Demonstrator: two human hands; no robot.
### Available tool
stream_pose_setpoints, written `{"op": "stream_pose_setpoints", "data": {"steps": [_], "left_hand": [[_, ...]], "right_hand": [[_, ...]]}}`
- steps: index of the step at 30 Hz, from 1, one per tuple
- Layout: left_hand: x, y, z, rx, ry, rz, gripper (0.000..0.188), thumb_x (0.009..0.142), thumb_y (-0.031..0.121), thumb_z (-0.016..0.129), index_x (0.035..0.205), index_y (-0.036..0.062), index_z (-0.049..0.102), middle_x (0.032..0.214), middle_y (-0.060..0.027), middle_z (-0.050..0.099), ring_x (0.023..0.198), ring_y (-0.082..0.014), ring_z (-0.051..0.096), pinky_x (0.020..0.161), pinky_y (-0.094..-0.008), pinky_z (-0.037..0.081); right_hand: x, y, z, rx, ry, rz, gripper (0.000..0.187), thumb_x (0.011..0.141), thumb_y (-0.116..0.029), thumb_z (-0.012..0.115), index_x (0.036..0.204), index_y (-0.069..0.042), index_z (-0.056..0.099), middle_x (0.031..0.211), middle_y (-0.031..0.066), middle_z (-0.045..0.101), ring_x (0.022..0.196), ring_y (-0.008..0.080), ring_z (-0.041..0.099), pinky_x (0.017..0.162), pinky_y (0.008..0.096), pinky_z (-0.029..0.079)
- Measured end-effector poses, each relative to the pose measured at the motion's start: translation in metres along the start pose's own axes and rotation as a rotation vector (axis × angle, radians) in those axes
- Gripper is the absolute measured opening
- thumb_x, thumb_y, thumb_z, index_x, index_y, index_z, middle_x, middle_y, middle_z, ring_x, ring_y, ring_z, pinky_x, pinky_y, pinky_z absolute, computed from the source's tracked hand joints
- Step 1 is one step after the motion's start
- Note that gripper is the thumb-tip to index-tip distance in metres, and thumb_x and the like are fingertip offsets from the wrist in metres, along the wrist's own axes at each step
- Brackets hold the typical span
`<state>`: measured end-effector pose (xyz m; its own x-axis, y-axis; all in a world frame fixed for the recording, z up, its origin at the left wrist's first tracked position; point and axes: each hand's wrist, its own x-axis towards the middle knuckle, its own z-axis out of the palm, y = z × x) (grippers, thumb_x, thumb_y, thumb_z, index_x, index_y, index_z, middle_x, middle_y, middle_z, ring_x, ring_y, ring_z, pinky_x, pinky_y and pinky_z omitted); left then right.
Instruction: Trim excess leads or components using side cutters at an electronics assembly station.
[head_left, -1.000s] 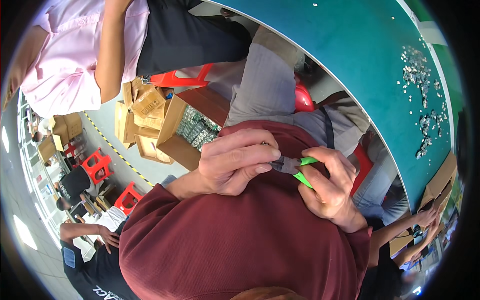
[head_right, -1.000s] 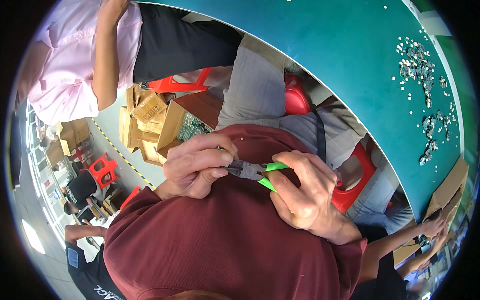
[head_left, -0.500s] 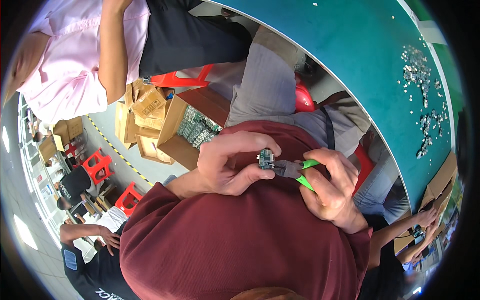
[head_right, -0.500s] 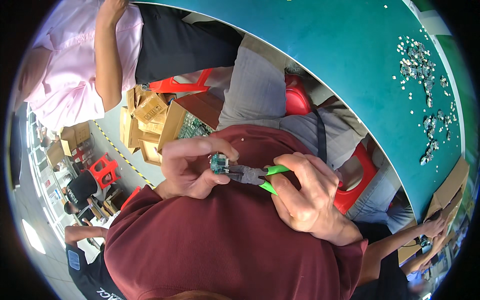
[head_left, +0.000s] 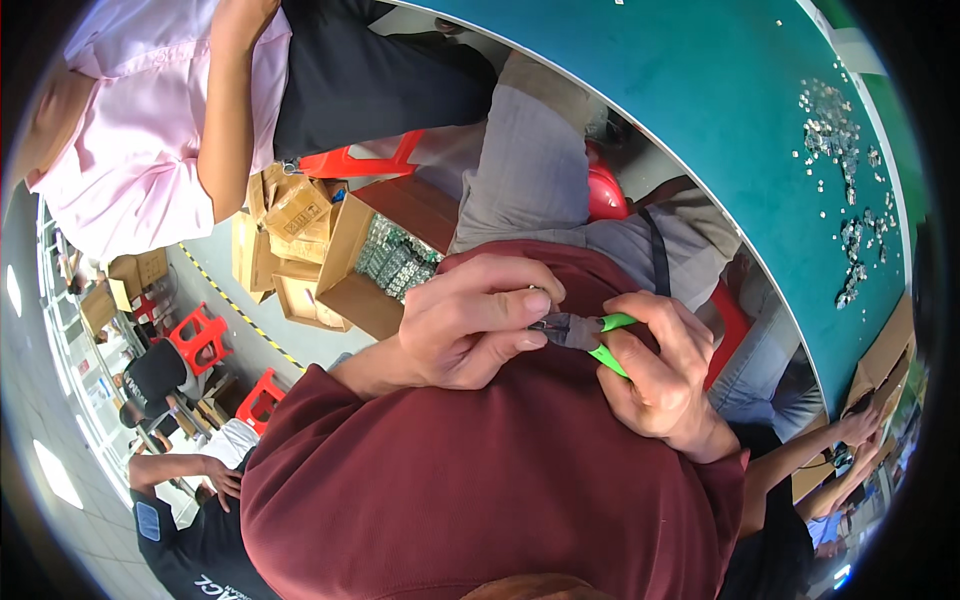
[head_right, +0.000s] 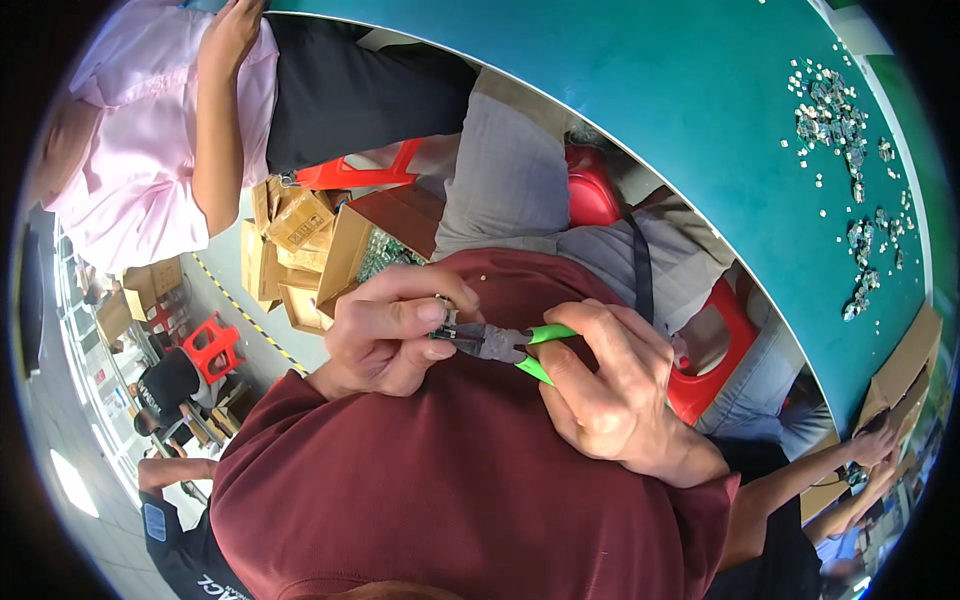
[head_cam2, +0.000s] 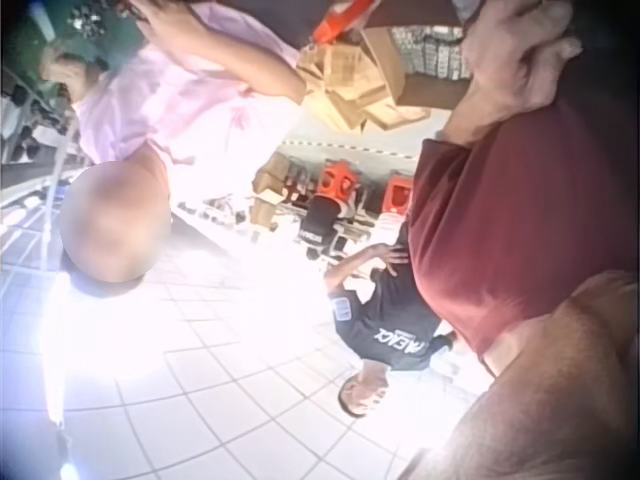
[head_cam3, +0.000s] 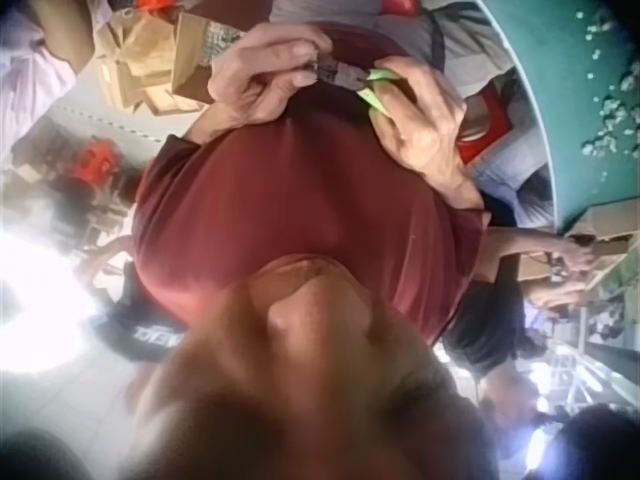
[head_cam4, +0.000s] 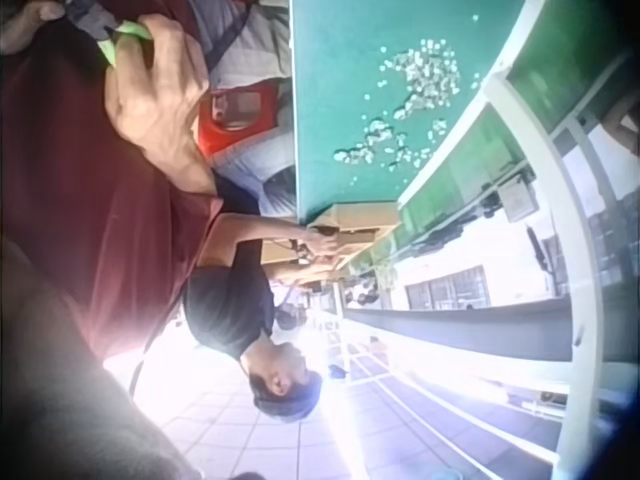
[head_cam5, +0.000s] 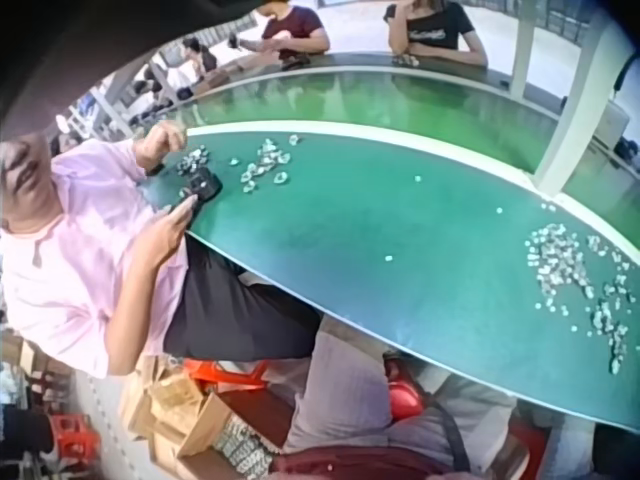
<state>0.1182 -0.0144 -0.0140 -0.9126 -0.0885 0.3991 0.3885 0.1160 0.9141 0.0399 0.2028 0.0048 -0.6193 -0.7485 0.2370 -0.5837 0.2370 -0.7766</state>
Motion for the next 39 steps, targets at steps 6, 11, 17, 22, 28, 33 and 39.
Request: {"op": "stream_pose_setpoints", "data": {"steps": [6, 11, 17, 22, 28, 33, 39], "left_hand": [[0.002, -0.001, 0.002, -0.095, 0.019, -0.016, 0.033, 0.084, 0.006, 0.079, 0.11, -0.0031, 0.062, 0.1, -0.0238, 0.069, 0.072, -0.0199, 0.066, 0.06, -0.0285, 0.054], [-0.001, -0.004, 0.002, -0.039, 0.044, -0.011, 0.03, 0.085, 0.007, 0.079, 0.109, -0.0034, 0.063, 0.096, -0.0234, 0.069, 0.066, -0.0166, 0.062, 0.057, -0.0265, 0.051], [-0.004, -0.003, -0.006, 0.018, -0.037, -0.046, 0.027, 0.094, 0.014, 0.07, 0.112, 0.0002, 0.055, 0.09, -0.0273, 0.066, 0.07, -0.024, 0.068, 0.057, -0.0311, 0.055], [-0.006, -0.003, -0.001, -0.039, 0.085, -0.025, 0.024, 0.087, 0.005, 0.076, 0.104, -0.0037, 0.062, 0.095, -0.0256, 0.07, 0.059, -0.0136, 0.059, 0.053, -0.0252, 0.049], [-0.008, -0.003, -0.003, 0.011, 0.06, -0.021, 0.024, 0.086, 0.003, 0.076, 0.105, -0.0038, 0.063, 0.096, -0.0252, 0.07, 0.061, -0.0146, 0.061, 0.054, -0.0254, 0.05], [-0.007, 0.0, -0.004, 0.024, 0.056, -0.019, 0.024, 0.086, 0.001, 0.076, 0.105, -0.0041, 0.063, 0.096, -0.0252, 0.07, 0.062, -0.0151, 0.061, 0.055, -0.0258, 0.051], [-0.01, -0.002, -0.008, 0.061, 0.099, -0.084, 0.021, 0.087, -0.003, 0.073, 0.105, -0.0063, 0.064, 0.099, -0.0241, 0.068, 0.067, -0.0182, 0.067, 0.059, -0.027, 0.055]], "right_hand": [[0.002, -0.001, -0.001, 0.001, 0.017, -0.018, 0.026, 0.055, -0.003, 0.072, 0.08, 0.002, 0.068, 0.094, 0.0158, 0.064, 0.075, 0.0293, 0.068, 0.067, 0.037, 0.056], [0.001, 0.002, 0.001, 0.004, 0.027, -0.026, 0.026, 0.055, -0.002, 0.072, 0.081, 0.002, 0.069, 0.095, 0.0156, 0.064, 0.075, 0.0291, 0.068, 0.067, 0.0368, 0.056], [0.001, 0.004, 0.002, 0.001, 0.028, -0.032, 0.026, 0.056, -0.001, 0.072, 0.082, 0.002, 0.069, 0.096, 0.0154, 0.064, 0.075, 0.0288, 0.067, 0.067, 0.036, 0.055], [0.003, 0.003, 0.001, 0.009, 0.021, -0.045, 0.027, 0.057, 0.0, 0.073, 0.083, 0.003, 0.07, 0.097, 0.0154, 0.064, 0.074, 0.029, 0.067, 0.066, 0.036, 0.055], [0.001, 0.003, 0.002, -0.014, 0.015, -0.042, 0.028, 0.057, 0.0, 0.073, 0.084, 0.003, 0.07, 0.097, 0.015, 0.064, 0.075, 0.0287, 0.067, 0.065, 0.036, 0.055], [0.0, 0.003, 0.003, 0.011, 0.002, -0.037, 0.029, 0.057, -0.001, 0.074, 0.085, 0.002, 0.07, 0.099, 0.0149, 0.064, 0.076, 0.0287, 0.067, 0.066, 0.036, 0.055], [0.0, 0.002, -0.007, 0.002, 0.07, -0.065, 0.021, 0.059, -0.001, 0.074, 0.079, 0.003, 0.069, 0.094, 0.0161, 0.065, 0.071, 0.0287, 0.067, 0.063, 0.0357, 0.056]]}}
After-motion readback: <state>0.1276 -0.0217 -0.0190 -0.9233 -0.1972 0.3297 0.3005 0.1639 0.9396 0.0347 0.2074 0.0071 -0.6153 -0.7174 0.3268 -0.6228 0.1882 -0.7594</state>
